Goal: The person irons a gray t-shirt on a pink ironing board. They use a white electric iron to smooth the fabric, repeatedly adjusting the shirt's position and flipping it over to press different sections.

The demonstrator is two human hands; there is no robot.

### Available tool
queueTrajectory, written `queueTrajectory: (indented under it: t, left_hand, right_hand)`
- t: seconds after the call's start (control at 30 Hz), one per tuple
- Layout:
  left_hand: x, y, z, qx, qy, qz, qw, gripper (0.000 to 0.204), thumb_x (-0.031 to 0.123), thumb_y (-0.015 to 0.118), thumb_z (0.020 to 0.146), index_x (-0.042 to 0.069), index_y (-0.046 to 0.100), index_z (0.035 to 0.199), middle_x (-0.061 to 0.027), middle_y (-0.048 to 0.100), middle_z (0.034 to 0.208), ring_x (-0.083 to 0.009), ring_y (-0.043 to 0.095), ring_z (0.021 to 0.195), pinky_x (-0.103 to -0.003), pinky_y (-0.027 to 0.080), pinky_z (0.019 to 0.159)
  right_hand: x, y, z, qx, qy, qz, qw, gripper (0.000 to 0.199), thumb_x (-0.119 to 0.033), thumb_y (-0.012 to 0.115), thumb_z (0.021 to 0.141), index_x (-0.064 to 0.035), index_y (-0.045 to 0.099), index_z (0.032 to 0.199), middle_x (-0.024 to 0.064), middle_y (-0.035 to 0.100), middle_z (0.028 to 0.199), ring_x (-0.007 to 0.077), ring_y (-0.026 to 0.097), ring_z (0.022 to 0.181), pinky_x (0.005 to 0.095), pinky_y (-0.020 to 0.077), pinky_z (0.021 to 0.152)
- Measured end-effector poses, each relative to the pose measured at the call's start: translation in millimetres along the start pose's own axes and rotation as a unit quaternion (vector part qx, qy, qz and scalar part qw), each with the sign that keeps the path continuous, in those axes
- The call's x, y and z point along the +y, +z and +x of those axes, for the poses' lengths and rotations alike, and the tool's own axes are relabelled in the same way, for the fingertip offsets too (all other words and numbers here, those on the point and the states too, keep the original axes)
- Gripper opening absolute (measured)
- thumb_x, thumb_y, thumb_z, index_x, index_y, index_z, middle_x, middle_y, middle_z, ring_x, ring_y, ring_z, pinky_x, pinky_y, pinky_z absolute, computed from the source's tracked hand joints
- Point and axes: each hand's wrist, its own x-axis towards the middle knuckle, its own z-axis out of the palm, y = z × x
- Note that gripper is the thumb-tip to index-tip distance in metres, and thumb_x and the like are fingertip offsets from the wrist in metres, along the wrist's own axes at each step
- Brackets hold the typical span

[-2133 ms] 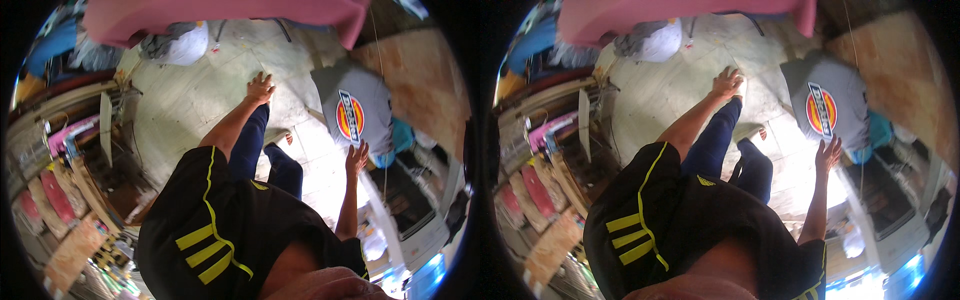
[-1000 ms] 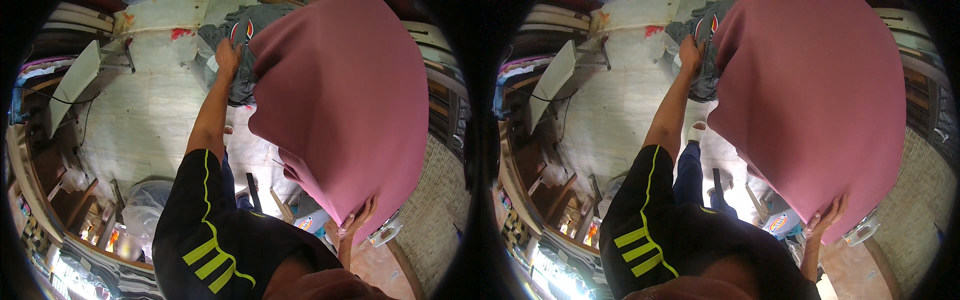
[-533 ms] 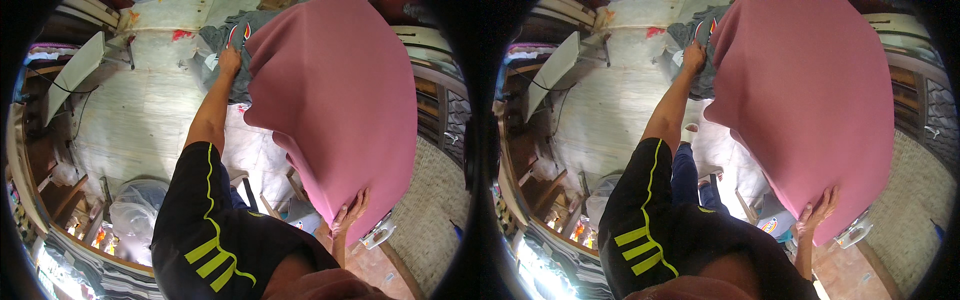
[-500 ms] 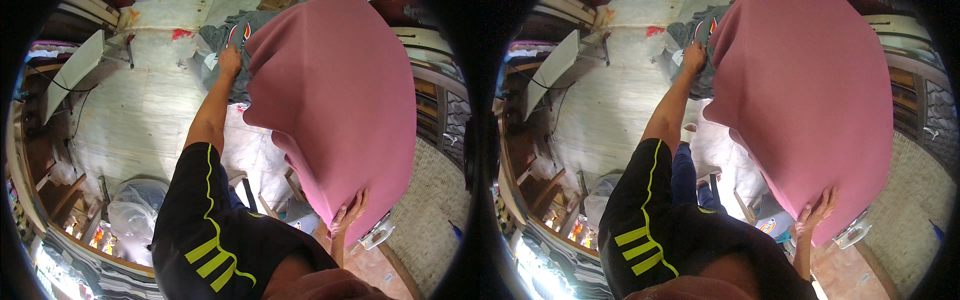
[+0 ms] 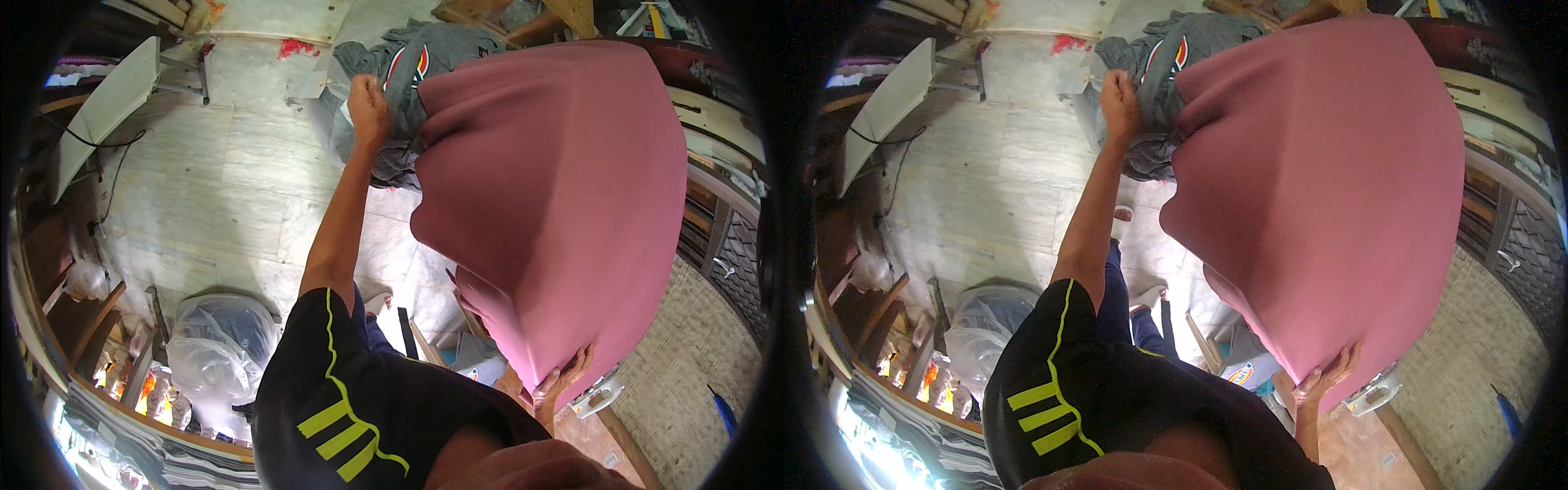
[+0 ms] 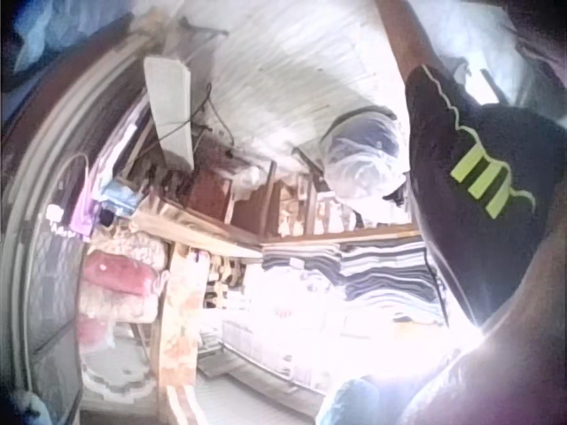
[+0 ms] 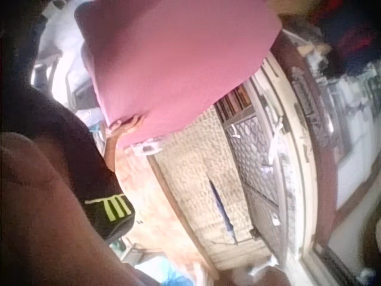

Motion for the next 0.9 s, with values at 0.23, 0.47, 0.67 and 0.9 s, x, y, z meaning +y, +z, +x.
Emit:
queueTrajectory:
  t: [0.23, 0.47, 0.67, 0.9]
  left_hand:
    - [-26, 55, 53, -0.131, 0.331, 0.207, 0.911, 0.024, 0.017, 0.065, 0.087, 0.013, 0.065, 0.11, -0.0112, 0.063, 0.116, -0.0318, 0.061, 0.107, -0.047, 0.048, 0.085]
    - [-36, 151, 83, -0.353, 0.396, 0.378, 0.759, 0.039, 0.02, 0.057, 0.092, 0.023, 0.06, 0.131, -0.0002, 0.054, 0.141, -0.0328, 0.058, 0.12, -0.053, 0.05, 0.093]
    - [-24, 180, 95, -0.431, 0.336, 0.51, 0.664, 0.042, 0.025, 0.056, 0.094, 0.023, 0.056, 0.136, -0.0072, 0.055, 0.141, -0.0346, 0.065, 0.112, -0.05, 0.056, 0.087]
    - [9, 106, 81, -0.427, 0.306, 0.507, 0.683, 0.02, 0.025, 0.061, 0.088, 0.014, 0.071, 0.101, -0.0137, 0.073, 0.093, -0.0349, 0.072, 0.091, -0.049, 0.058, 0.075]
  right_hand:
    - [-6, 2, 8, -0.009, 0.008, 0.022, 1.0, 0.08, -0.063, 0.035, 0.095, -0.0074, 0.027, 0.152, 0.0251, 0.017, 0.157, 0.0431, 0.021, 0.147, 0.0604, 0.0171, 0.118]
    - [16, 6, 1, -0.003, -0.029, 0.002, 1.0, 0.084, -0.069, 0.035, 0.094, -0.0091, 0.027, 0.152, 0.0239, 0.017, 0.157, 0.042, 0.017, 0.148, 0.0607, 0.0156, 0.119]
    - [33, 2, -11, 0.01, -0.067, -0.012, 0.998, 0.074, -0.067, 0.043, 0.094, -0.0313, 0.024, 0.157, 0.0239, 0.023, 0.157, 0.0514, 0.029, 0.14, 0.0712, 0.0276, 0.108]
    - [-4, -1, 4, -0.003, 0.011, -0.008, 1.0, 0.082, -0.069, 0.033, 0.096, -0.0096, 0.03, 0.152, 0.0265, 0.022, 0.157, 0.0445, 0.026, 0.144, 0.0619, 0.0203, 0.115]
